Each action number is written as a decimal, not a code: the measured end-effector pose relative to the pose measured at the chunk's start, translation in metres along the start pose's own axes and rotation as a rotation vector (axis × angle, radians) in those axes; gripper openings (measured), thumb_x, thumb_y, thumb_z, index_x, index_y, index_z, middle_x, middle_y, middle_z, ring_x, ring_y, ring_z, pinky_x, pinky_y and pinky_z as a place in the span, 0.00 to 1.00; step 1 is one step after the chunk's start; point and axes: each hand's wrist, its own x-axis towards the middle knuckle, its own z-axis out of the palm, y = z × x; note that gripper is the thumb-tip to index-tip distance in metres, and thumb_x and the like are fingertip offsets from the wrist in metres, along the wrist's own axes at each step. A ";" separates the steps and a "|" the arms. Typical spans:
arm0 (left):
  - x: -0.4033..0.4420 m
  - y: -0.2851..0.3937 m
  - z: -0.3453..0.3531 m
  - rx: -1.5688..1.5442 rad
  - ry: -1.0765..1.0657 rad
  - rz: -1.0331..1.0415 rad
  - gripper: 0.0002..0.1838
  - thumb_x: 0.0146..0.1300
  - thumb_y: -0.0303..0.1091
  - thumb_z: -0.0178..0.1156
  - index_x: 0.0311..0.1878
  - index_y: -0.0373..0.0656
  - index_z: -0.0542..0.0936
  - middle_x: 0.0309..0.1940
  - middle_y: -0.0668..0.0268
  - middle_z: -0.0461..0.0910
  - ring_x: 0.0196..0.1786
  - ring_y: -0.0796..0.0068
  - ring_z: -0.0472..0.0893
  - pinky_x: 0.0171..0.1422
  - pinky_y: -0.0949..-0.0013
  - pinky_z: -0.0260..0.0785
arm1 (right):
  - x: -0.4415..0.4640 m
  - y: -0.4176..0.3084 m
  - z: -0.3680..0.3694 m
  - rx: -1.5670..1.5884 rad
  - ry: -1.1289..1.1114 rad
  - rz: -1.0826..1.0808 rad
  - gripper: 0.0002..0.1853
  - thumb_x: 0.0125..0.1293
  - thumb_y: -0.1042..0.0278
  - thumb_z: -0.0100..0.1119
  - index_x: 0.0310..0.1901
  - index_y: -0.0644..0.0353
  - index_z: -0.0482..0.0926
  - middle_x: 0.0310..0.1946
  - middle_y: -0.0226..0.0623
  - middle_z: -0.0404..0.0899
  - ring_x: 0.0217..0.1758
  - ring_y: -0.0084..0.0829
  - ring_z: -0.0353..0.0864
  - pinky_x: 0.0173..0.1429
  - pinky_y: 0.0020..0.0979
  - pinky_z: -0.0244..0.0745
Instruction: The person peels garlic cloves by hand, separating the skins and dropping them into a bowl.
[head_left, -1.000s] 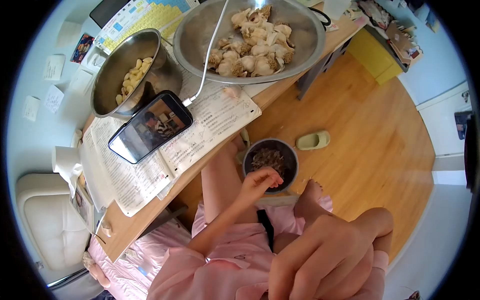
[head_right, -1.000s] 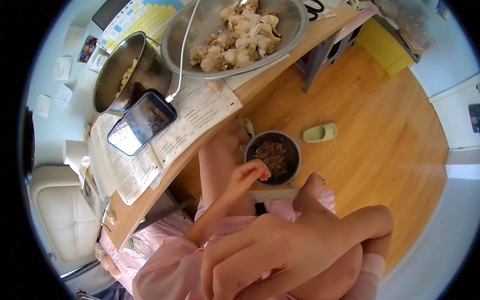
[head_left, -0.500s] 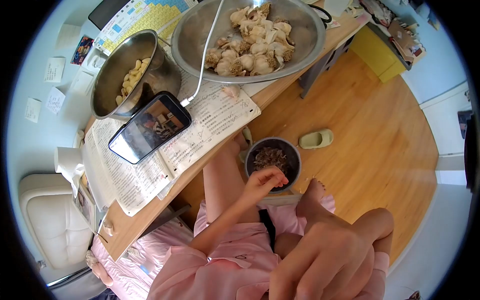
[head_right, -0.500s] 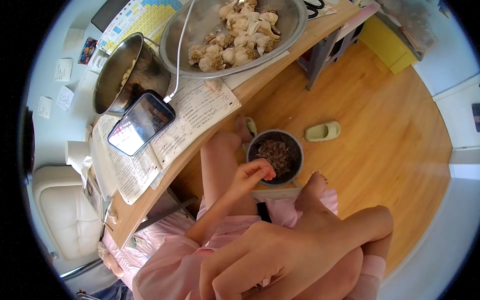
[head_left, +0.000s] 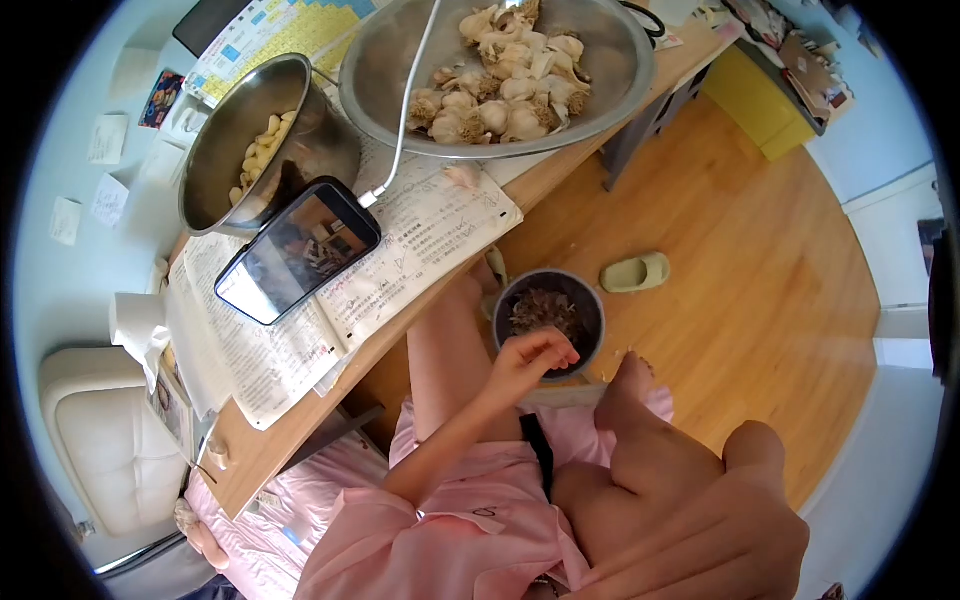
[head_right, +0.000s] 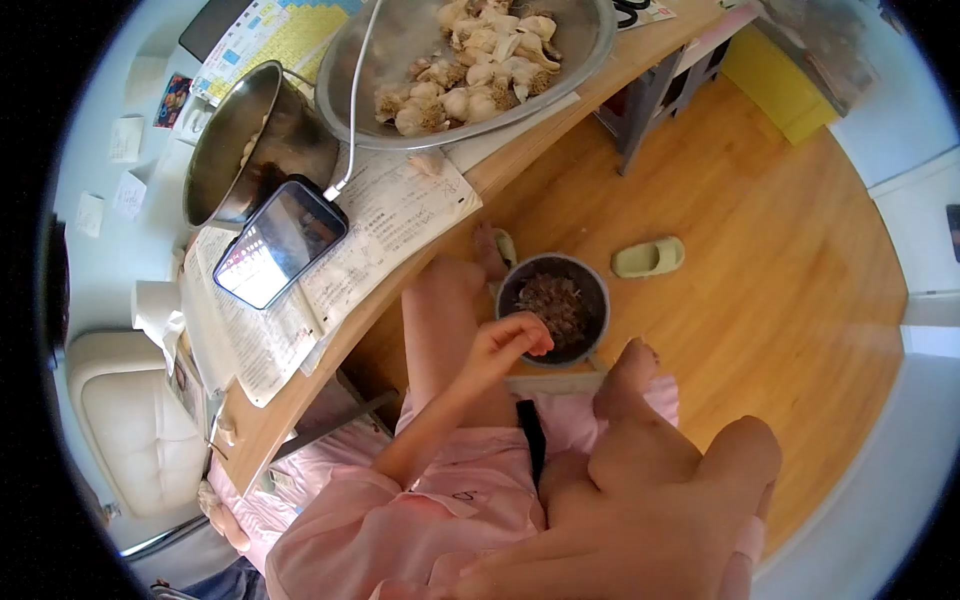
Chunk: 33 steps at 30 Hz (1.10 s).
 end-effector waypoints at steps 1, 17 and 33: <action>0.000 -0.001 0.001 -0.002 0.000 0.002 0.08 0.68 0.28 0.51 0.36 0.35 0.77 0.35 0.66 0.77 0.38 0.80 0.76 0.44 0.76 0.69 | 0.001 -0.002 -0.002 -0.035 -0.019 -0.014 0.10 0.60 0.71 0.57 0.26 0.70 0.79 0.27 0.45 0.78 0.26 0.32 0.78 0.25 0.24 0.72; 0.000 0.004 0.005 0.023 0.003 -0.013 0.07 0.67 0.27 0.51 0.38 0.36 0.78 0.35 0.66 0.78 0.39 0.80 0.76 0.45 0.76 0.69 | -0.028 0.020 0.013 0.671 0.224 -0.104 0.13 0.64 0.73 0.45 0.27 0.72 0.76 0.28 0.57 0.78 0.24 0.41 0.80 0.23 0.26 0.75; 0.000 0.021 0.005 0.013 0.025 0.023 0.08 0.67 0.26 0.50 0.36 0.35 0.77 0.35 0.66 0.77 0.39 0.80 0.76 0.44 0.76 0.69 | 0.000 -0.009 0.022 0.651 0.623 0.348 0.14 0.65 0.74 0.39 0.19 0.62 0.60 0.04 0.53 0.64 0.03 0.39 0.67 0.06 0.30 0.66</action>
